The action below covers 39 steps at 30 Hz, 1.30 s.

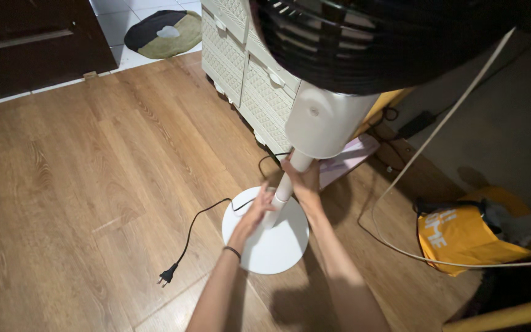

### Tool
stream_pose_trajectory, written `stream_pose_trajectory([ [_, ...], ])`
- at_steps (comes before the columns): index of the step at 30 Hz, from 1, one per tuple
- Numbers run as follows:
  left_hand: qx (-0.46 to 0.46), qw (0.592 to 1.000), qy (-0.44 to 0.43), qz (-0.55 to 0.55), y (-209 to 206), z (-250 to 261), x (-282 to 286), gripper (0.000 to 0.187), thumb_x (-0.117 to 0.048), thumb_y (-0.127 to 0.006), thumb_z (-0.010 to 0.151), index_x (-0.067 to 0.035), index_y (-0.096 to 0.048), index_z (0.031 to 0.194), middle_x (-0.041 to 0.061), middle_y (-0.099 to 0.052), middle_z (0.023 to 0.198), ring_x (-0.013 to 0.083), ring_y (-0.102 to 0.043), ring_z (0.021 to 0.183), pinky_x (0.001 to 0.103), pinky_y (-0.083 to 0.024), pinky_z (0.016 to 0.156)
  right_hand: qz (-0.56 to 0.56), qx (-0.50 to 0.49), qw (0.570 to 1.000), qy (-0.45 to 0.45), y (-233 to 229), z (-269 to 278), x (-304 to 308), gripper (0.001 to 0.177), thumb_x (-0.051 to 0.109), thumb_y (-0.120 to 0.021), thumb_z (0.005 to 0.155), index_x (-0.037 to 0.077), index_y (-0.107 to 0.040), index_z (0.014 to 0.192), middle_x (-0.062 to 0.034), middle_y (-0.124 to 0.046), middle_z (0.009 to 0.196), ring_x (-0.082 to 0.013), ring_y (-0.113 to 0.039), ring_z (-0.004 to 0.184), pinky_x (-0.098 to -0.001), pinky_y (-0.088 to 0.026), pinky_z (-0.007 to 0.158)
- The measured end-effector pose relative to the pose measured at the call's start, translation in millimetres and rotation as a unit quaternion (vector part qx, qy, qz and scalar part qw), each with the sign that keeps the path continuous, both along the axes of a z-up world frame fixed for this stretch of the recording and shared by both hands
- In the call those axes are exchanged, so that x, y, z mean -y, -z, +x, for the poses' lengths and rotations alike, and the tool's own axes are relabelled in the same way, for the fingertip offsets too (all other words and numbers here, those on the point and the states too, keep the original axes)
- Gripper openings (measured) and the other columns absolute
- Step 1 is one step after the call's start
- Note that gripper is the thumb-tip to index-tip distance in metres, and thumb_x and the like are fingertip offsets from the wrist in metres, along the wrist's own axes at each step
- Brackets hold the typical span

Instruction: The person disassembles a standing fan by removing the fan head and stand pole, then reassembles it by inserting the pole into the base, attaching the fan head, and securing it with a knob. The person also wraps the power cord around the stand and plugs it in.

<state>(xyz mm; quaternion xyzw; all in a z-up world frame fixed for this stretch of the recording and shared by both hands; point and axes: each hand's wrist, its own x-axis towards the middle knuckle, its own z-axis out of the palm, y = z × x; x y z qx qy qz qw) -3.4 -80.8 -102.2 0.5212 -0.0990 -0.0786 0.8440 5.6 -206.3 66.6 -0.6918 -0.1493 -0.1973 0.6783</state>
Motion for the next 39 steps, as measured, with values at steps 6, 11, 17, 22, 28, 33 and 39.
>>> stream_pose_trajectory([
  [6, -0.153, 0.985, 0.078, -0.035, -4.2, 120.3, -40.3, 0.086, -0.067, -0.024, 0.099, 0.003, -0.066, 0.126, 0.016, -0.074, 0.117, 0.0211, -0.069, 0.104, 0.032, -0.051, 0.099, -0.001, -0.021, 1.000, 0.014, -4.2, 1.8, 3.2, 0.032, -0.001, -0.075, 0.083, 0.002, -0.058, 0.110, -0.0048, -0.063, 0.096, -0.0151, -0.064, 0.087, -0.0312, -0.055, 0.076],
  [11, 0.151, 0.942, 0.094, 0.283, -38.4, 198.5, 17.1, 0.043, -0.027, -0.053, 0.107, 0.011, -0.069, 0.112, 0.023, -0.069, 0.101, 0.0309, -0.062, 0.093, 0.044, -0.051, 0.080, -0.042, 0.001, 0.998, 0.035, -14.9, -7.2, -2.8, 0.034, 0.002, -0.074, 0.086, -0.001, -0.059, 0.116, -0.0082, -0.065, 0.102, -0.0179, -0.066, 0.094, -0.0331, -0.055, 0.082],
  [17, 0.180, 0.909, -0.055, 0.372, -72.6, 118.7, -2.9, 0.028, -0.015, -0.062, 0.095, 0.001, -0.075, 0.114, 0.016, -0.076, 0.111, 0.0257, -0.073, 0.105, 0.037, -0.058, 0.095, -0.046, -0.019, 0.998, 0.048, -25.9, -12.1, -4.6, 0.045, 0.008, -0.080, 0.084, -0.001, -0.055, 0.121, -0.0094, -0.066, 0.104, -0.0205, -0.068, 0.095, -0.0353, -0.057, 0.082],
  [22, 0.293, 0.933, -0.163, 0.131, -165.7, -1.6, 3.1, 0.085, -0.022, -0.082, 0.075, 0.003, -0.036, 0.142, 0.025, -0.058, 0.134, 0.0356, -0.057, 0.126, 0.043, -0.049, 0.105, -0.029, -0.091, 0.993, 0.074, 16.9, 1.4, 8.3, 0.058, 0.012, -0.078, 0.088, -0.001, -0.043, 0.132, -0.0155, -0.065, 0.112, -0.0257, -0.067, 0.101, -0.0372, -0.056, 0.085],
  [28, 0.144, 0.936, -0.263, 0.186, -258.3, -44.7, 58.1, 0.114, -0.034, -0.097, 0.060, 0.001, -0.029, 0.145, 0.025, -0.067, 0.128, 0.0359, -0.070, 0.115, 0.040, -0.058, 0.094, 0.150, -0.076, 0.985, -0.040, 113.8, 24.5, 19.2, 0.060, 0.036, -0.038, 0.109, 0.006, -0.024, 0.158, -0.0070, -0.041, 0.155, -0.0204, -0.047, 0.138, -0.0355, -0.042, 0.115],
  [33, 0.223, 0.903, -0.321, 0.179, -256.1, -36.9, 76.1, 0.075, -0.020, -0.087, 0.076, 0.001, -0.049, 0.137, 0.025, -0.070, 0.121, 0.0372, -0.074, 0.109, 0.040, -0.060, 0.091, 0.252, -0.060, 0.954, -0.149, 151.1, 46.5, 18.9, 0.062, 0.035, -0.043, 0.108, 0.005, -0.026, 0.159, -0.0091, -0.040, 0.159, -0.0213, -0.044, 0.143, -0.0330, -0.038, 0.118],
  [39, 0.195, 0.934, -0.275, 0.114, -227.0, -7.4, 74.1, 0.062, -0.010, -0.081, 0.080, 0.006, -0.054, 0.133, 0.024, -0.070, 0.125, 0.0322, -0.068, 0.117, 0.037, -0.053, 0.098, -0.082, -0.055, 0.991, -0.087, 77.0, 33.5, 44.7, 0.062, 0.028, -0.061, 0.094, 0.001, -0.039, 0.146, -0.0162, -0.053, 0.142, -0.0276, -0.055, 0.129, -0.0366, -0.045, 0.107],
])
